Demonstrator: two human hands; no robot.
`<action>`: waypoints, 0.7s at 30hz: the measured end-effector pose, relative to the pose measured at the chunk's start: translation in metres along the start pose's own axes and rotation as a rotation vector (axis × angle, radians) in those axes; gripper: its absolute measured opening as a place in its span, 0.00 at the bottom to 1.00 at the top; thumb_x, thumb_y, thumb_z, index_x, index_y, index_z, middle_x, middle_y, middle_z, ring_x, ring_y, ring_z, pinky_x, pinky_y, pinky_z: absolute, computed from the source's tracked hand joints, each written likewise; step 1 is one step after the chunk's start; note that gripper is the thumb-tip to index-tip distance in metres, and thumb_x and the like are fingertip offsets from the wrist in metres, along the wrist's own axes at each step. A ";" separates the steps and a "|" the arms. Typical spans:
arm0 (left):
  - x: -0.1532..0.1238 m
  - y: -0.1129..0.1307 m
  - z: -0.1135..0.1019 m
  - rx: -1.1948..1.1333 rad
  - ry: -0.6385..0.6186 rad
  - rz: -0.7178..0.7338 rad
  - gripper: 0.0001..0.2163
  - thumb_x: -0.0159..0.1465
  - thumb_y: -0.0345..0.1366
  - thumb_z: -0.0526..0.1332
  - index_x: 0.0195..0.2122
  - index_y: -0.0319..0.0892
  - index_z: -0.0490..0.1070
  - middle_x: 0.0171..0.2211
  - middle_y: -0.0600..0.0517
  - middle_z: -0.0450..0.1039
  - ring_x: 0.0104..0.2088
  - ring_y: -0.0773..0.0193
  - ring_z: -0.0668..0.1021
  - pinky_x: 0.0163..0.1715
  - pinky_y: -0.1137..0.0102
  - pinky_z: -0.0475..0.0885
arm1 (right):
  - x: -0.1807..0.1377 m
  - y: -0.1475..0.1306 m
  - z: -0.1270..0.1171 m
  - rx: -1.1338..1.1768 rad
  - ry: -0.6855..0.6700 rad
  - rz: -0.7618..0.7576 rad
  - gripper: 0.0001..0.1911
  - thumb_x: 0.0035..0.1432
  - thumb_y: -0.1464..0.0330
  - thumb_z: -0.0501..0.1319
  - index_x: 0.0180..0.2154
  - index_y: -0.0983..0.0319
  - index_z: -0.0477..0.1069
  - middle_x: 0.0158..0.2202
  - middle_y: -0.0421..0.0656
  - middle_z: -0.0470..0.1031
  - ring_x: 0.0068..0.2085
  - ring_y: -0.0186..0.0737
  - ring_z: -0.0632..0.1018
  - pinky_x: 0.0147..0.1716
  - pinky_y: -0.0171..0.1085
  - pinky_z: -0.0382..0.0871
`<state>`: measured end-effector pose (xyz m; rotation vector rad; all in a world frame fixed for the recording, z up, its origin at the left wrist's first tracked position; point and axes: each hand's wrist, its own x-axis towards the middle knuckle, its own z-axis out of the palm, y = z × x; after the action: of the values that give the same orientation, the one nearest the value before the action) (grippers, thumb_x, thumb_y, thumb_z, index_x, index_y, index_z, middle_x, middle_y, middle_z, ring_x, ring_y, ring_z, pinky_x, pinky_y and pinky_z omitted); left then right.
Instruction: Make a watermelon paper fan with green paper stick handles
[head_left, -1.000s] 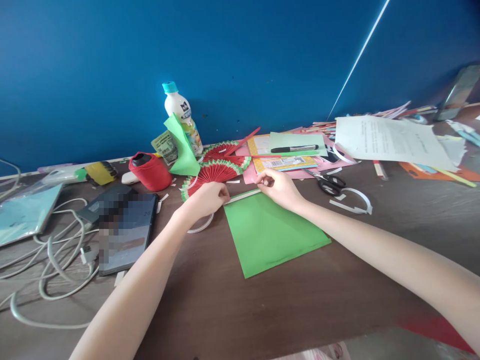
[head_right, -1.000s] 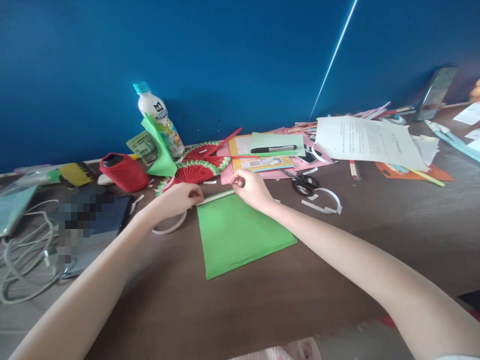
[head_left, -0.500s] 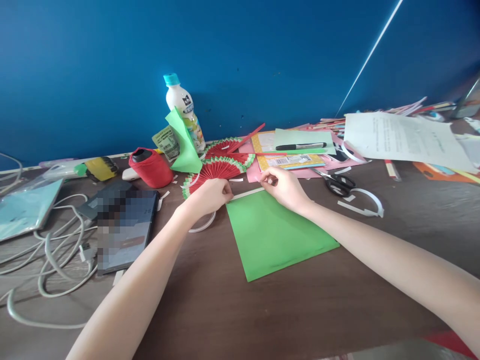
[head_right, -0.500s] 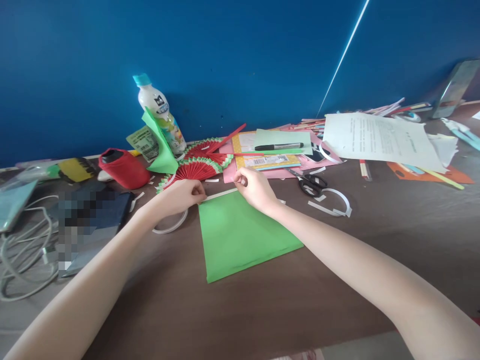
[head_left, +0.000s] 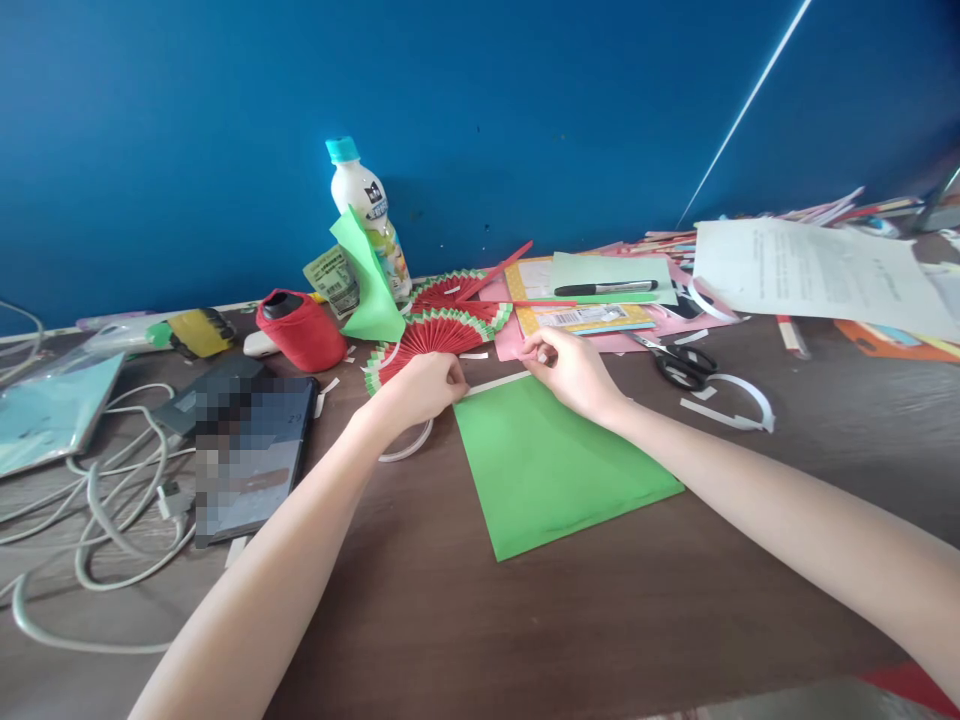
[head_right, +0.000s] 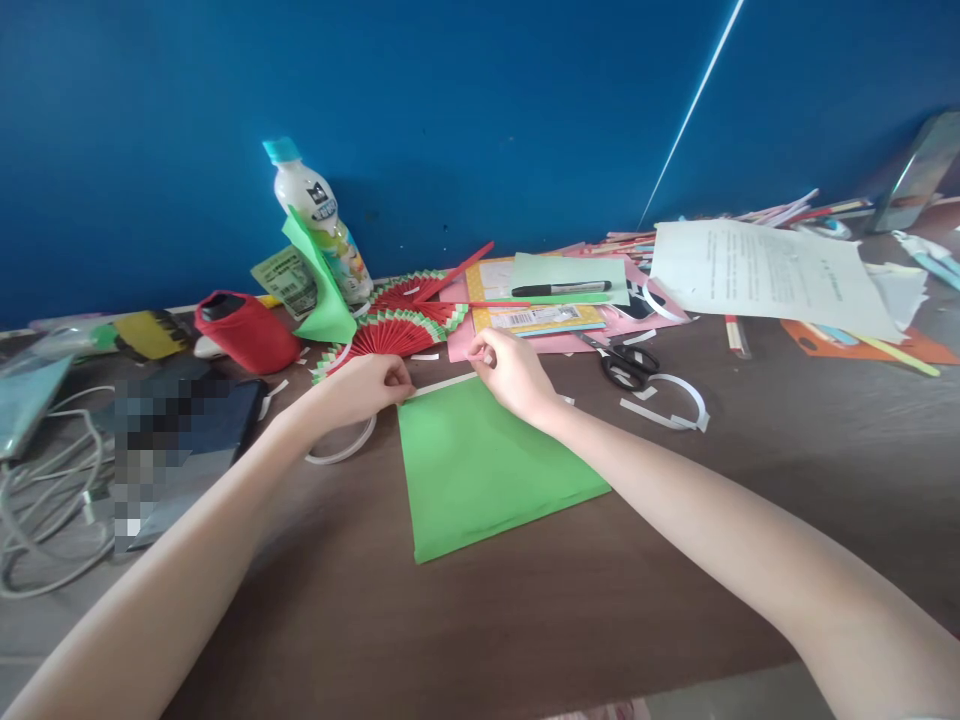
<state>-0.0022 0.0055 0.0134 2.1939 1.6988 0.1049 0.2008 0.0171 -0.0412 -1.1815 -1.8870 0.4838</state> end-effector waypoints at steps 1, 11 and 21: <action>0.000 0.000 0.000 -0.003 0.002 0.000 0.06 0.54 0.36 0.56 0.28 0.41 0.70 0.28 0.52 0.74 0.29 0.64 0.74 0.30 0.73 0.67 | 0.000 0.000 0.000 -0.001 -0.001 0.001 0.01 0.50 0.72 0.58 0.28 0.62 0.67 0.25 0.39 0.67 0.27 0.34 0.68 0.28 0.33 0.61; 0.003 -0.005 0.002 -0.046 -0.011 0.007 0.07 0.53 0.37 0.56 0.27 0.42 0.70 0.28 0.52 0.74 0.28 0.65 0.74 0.28 0.73 0.66 | 0.000 0.002 0.000 -0.021 -0.003 0.000 0.02 0.51 0.73 0.57 0.29 0.62 0.68 0.25 0.39 0.66 0.28 0.34 0.68 0.29 0.34 0.61; 0.004 -0.004 0.001 -0.035 -0.027 -0.003 0.06 0.52 0.36 0.56 0.27 0.42 0.71 0.28 0.52 0.75 0.28 0.65 0.74 0.28 0.73 0.67 | 0.000 0.003 0.000 -0.025 -0.001 0.005 0.01 0.51 0.72 0.57 0.29 0.62 0.68 0.25 0.40 0.68 0.29 0.35 0.69 0.30 0.35 0.62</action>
<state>-0.0043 0.0098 0.0104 2.1574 1.6732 0.1032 0.2023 0.0184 -0.0438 -1.2021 -1.8967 0.4652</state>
